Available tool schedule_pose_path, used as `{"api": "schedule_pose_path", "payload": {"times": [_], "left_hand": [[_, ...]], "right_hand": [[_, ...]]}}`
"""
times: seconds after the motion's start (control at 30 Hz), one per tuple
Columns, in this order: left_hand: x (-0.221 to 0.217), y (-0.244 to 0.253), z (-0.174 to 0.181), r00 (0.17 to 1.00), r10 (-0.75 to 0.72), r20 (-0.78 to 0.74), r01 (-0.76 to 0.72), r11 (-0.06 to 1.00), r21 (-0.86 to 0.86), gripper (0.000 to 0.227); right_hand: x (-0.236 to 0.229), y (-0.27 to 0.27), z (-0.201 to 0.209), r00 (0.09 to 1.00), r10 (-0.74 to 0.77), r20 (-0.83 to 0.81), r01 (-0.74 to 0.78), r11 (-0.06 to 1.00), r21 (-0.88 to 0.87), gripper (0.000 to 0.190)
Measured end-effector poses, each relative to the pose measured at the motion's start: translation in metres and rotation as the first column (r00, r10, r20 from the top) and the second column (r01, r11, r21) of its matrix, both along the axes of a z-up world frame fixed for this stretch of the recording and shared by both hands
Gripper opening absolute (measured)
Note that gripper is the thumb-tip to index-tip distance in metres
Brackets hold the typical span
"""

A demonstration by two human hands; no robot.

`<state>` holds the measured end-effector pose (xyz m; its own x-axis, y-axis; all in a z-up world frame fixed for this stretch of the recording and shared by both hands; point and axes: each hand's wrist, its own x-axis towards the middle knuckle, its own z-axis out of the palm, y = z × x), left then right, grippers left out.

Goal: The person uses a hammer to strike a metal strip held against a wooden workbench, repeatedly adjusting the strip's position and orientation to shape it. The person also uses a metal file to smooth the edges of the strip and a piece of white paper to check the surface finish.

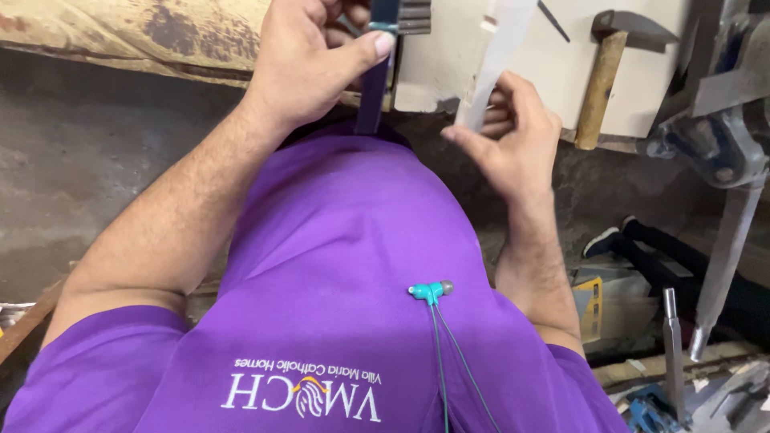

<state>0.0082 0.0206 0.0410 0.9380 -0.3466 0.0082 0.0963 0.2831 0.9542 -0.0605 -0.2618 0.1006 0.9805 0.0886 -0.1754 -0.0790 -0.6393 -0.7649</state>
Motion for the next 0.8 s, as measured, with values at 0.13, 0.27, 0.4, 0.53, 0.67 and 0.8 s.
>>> {"api": "schedule_pose_path", "payload": {"times": [0.13,0.27,0.4,0.53,0.67,0.8], "left_hand": [[-0.009,-0.013,-0.018,0.993,0.032,0.116,-0.054,0.980,0.194,0.026],[-0.014,-0.027,-0.034,0.993,0.090,0.081,-0.112,0.940,0.321,0.015],[-0.011,-0.030,-0.044,0.993,0.088,0.081,-0.108,0.954,0.280,0.014],[-0.010,-0.032,-0.049,0.989,0.118,0.093,-0.140,0.947,0.288,0.014],[-0.006,-0.037,-0.050,0.993,0.116,0.005,-0.116,0.987,0.114,0.013],[-0.007,-0.034,-0.048,0.995,0.089,-0.047,-0.083,0.991,0.108,0.014]], "right_hand": [[0.008,-0.016,-0.021,0.968,0.201,0.153,-0.093,0.844,-0.528,0.060],[-0.003,-0.054,-0.036,0.970,0.116,0.212,-0.006,0.890,-0.456,0.053],[-0.003,-0.105,-0.041,0.919,-0.032,0.393,0.271,0.776,-0.570,0.041],[-0.006,-0.148,-0.078,0.919,-0.082,0.387,0.360,0.576,-0.734,0.043],[-0.005,-0.168,-0.105,0.935,-0.213,0.282,0.353,0.560,-0.749,0.032],[0.006,-0.167,-0.071,0.877,-0.474,0.076,0.467,0.807,-0.362,0.025]]}}
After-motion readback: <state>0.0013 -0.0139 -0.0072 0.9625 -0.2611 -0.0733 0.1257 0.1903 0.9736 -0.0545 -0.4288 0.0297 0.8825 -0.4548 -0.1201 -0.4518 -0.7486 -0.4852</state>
